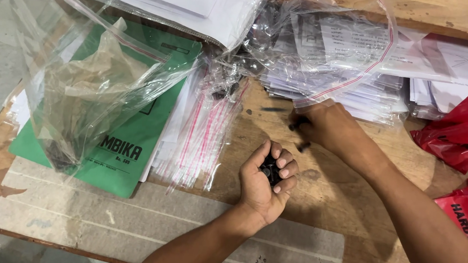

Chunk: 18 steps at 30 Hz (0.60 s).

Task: The person sorts small black screws on a wooden table, picking them up and placing them into red plastic bags. The person also handles clear plastic bags and a green file folder while organizing the hardware.

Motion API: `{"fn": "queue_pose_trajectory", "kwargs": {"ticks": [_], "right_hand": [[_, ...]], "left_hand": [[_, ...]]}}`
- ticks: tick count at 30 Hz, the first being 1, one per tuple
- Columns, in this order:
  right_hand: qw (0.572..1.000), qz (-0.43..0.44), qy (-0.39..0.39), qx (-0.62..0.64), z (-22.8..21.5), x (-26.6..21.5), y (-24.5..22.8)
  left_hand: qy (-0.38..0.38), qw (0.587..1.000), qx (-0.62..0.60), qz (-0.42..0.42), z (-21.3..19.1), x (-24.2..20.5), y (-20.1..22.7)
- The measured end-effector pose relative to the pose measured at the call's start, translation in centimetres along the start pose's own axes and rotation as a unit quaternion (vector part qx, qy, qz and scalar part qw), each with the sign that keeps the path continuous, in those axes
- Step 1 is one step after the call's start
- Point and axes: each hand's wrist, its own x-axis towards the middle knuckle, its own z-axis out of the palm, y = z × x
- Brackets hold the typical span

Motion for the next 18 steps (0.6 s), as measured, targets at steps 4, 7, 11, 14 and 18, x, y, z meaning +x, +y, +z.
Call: {"fn": "queue_pose_trajectory", "kwargs": {"ticks": [4, 7, 11, 14, 18], "right_hand": [[0.998, -0.036, 0.029, 0.041, 0.4, 0.5, 2.2], [0.993, -0.021, 0.064, 0.096, -1.3, -0.3, 1.3], [0.987, -0.079, 0.109, 0.084, -1.6, -0.2, 0.8], [0.990, -0.089, 0.102, 0.040, -0.9, 0.4, 0.0], [0.985, -0.119, 0.080, -0.098, 1.8, 1.5, 0.7]], "left_hand": [[-0.001, 1.000, 0.005, 0.007, 0.1, -0.1, 0.1], [0.001, 1.000, 0.011, 0.007, 0.1, -0.2, 0.1], [-0.003, 1.000, 0.008, 0.006, 0.0, 0.0, 0.1], [-0.002, 1.000, 0.005, 0.005, -0.1, 0.1, 0.0], [0.002, 1.000, 0.017, 0.011, -0.2, 0.2, 0.0]]}}
